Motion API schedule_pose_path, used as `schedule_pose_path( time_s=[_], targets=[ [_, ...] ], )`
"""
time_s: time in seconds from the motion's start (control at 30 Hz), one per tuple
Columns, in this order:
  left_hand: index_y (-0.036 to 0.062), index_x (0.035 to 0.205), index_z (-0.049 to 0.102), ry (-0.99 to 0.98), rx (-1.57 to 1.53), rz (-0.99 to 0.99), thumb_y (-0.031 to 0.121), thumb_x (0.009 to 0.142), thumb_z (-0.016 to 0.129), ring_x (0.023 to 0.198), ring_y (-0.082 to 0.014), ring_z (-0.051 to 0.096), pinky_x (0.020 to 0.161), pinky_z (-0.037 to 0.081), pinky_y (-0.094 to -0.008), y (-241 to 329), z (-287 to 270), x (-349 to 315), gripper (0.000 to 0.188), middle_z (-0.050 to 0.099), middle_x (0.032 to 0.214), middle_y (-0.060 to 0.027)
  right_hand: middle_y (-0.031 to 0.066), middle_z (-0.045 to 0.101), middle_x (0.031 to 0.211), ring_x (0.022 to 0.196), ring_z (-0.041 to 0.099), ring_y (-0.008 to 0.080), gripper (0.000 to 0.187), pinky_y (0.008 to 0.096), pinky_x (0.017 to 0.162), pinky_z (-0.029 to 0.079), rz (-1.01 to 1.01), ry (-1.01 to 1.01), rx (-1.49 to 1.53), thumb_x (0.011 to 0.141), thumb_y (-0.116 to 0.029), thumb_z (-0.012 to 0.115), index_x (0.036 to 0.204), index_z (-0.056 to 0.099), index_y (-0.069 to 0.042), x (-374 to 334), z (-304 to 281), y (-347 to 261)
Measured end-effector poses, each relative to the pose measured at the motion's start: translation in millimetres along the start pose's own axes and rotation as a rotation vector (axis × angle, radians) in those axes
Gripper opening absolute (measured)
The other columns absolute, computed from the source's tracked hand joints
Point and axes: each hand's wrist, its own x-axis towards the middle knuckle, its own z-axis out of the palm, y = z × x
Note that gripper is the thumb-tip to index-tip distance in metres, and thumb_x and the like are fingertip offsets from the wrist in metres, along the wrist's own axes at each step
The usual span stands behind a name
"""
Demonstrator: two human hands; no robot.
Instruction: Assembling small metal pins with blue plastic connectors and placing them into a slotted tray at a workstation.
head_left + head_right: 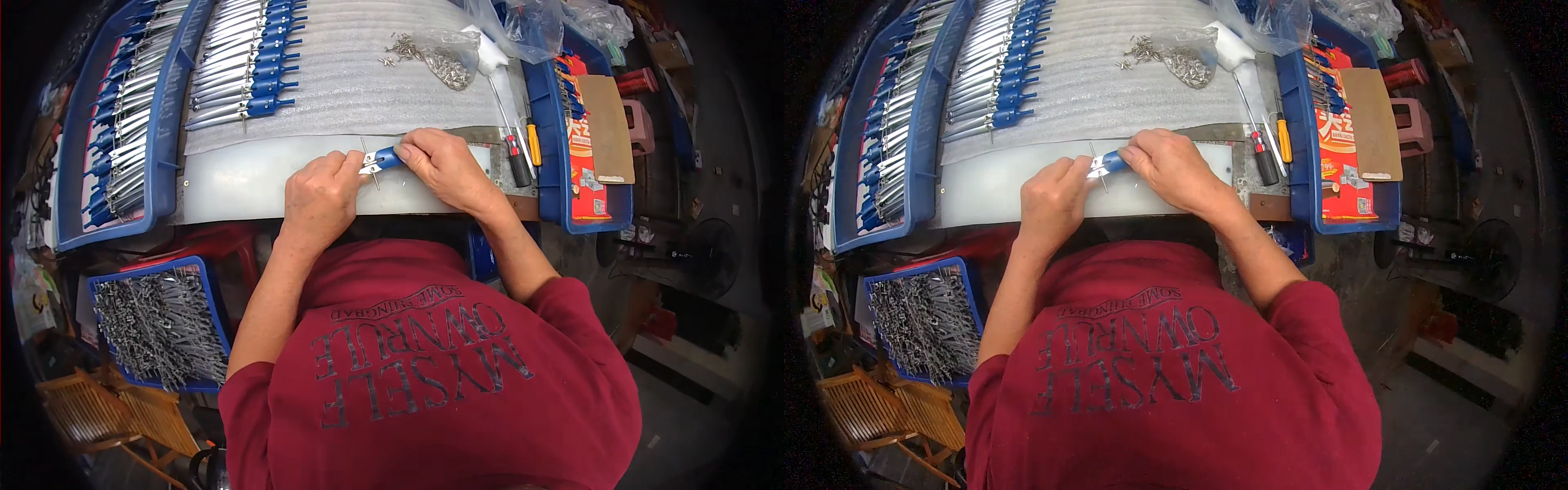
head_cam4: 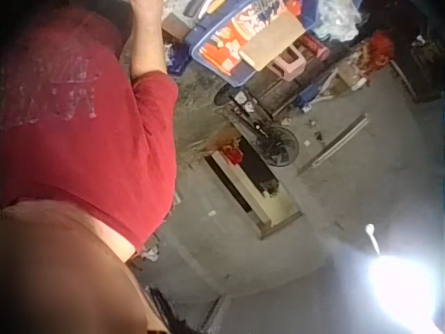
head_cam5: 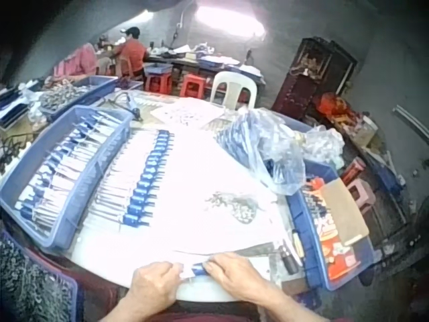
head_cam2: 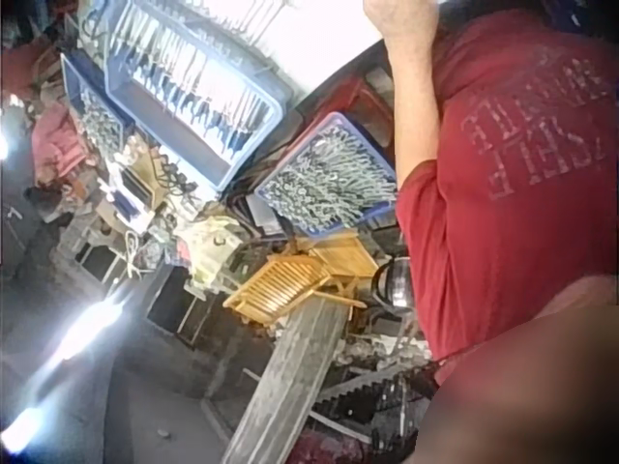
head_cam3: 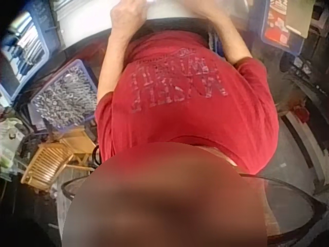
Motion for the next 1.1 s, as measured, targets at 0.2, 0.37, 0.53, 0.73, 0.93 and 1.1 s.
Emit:
schedule_pose_path(
  time_s=[0.2, 0.37, 0.53, 0.73, 0.93, 1.1],
  targets=[
    [0.0049, 0.087, 0.053, -0.001, 0.016, -0.007, 0.006, 0.067, 0.061, 0.056, -0.0255, 0.050, 0.048, 0.039, -0.0345, 9.6, -10.2, 0.1, 0.021, 0.047, 0.065, -0.0083, 0.0053, 0.051, 0.065, 0.060, 0.045, 0.0119, 0.019, 0.0262, 0.055, 0.038, 0.050, 0.010, 0.257, 0.082, -0.018, 0.054, 0.079, 0.055, 0.001, -4.2, -1.9, -3.2],
    [0.0048, 0.088, 0.053, 0.019, 0.015, 0.003, 0.005, 0.067, 0.061, 0.056, -0.0255, 0.050, 0.048, 0.039, -0.0343, 12.7, -15.8, 2.1, 0.022, 0.048, 0.065, -0.0084, -0.0021, 0.048, 0.066, 0.064, 0.041, 0.0049, 0.021, 0.0214, 0.056, 0.036, 0.186, -0.053, 0.446, 0.084, -0.019, 0.052, 0.079, 0.054, 0.002, -5.1, -7.6, -11.9],
    [0.0050, 0.084, 0.052, 0.030, 0.003, 0.060, 0.013, 0.068, 0.062, 0.054, -0.0217, 0.051, 0.046, 0.040, -0.0337, 13.7, -24.3, 5.8, 0.020, 0.045, 0.061, -0.0064, -0.0033, 0.048, 0.068, 0.064, 0.040, 0.0045, 0.019, 0.0206, 0.056, 0.035, 0.177, -0.069, 0.534, 0.084, -0.018, 0.052, 0.079, 0.055, 0.000, -8.0, -10.7, -11.3],
    [0.0049, 0.085, 0.053, 0.051, 0.096, 0.070, 0.014, 0.069, 0.061, 0.054, -0.0201, 0.050, 0.045, 0.040, -0.0322, 21.3, -29.4, 7.1, 0.020, 0.044, 0.061, -0.0056, -0.0033, 0.048, 0.069, 0.065, 0.041, 0.0048, 0.019, 0.0202, 0.057, 0.035, 0.096, -0.049, 0.518, 0.083, -0.018, 0.055, 0.079, 0.055, 0.000, -7.7, -13.8, -11.8],
    [0.0045, 0.084, 0.053, 0.065, 0.140, 0.047, 0.015, 0.069, 0.061, 0.054, -0.0191, 0.050, 0.045, 0.040, -0.0316, 25.5, -26.7, 7.4, 0.020, 0.044, 0.061, -0.0050, -0.0035, 0.048, 0.068, 0.064, 0.040, 0.0048, 0.019, 0.0197, 0.056, 0.035, 0.080, 0.069, 0.442, 0.082, -0.019, 0.055, 0.080, 0.054, 0.000, -10.4, -6.0, -12.5],
    [0.0041, 0.085, 0.053, 0.030, 0.059, 0.069, 0.010, 0.067, 0.061, 0.055, -0.0222, 0.050, 0.046, 0.040, -0.0330, 18.0, -32.5, 9.6, 0.021, 0.045, 0.063, -0.0068, -0.0042, 0.047, 0.067, 0.063, 0.040, 0.0039, 0.019, 0.0192, 0.055, 0.034, 0.211, -0.016, 0.606, 0.083, -0.018, 0.054, 0.077, 0.054, -0.001, -6.2, -10.2, -16.1]
  ],
)
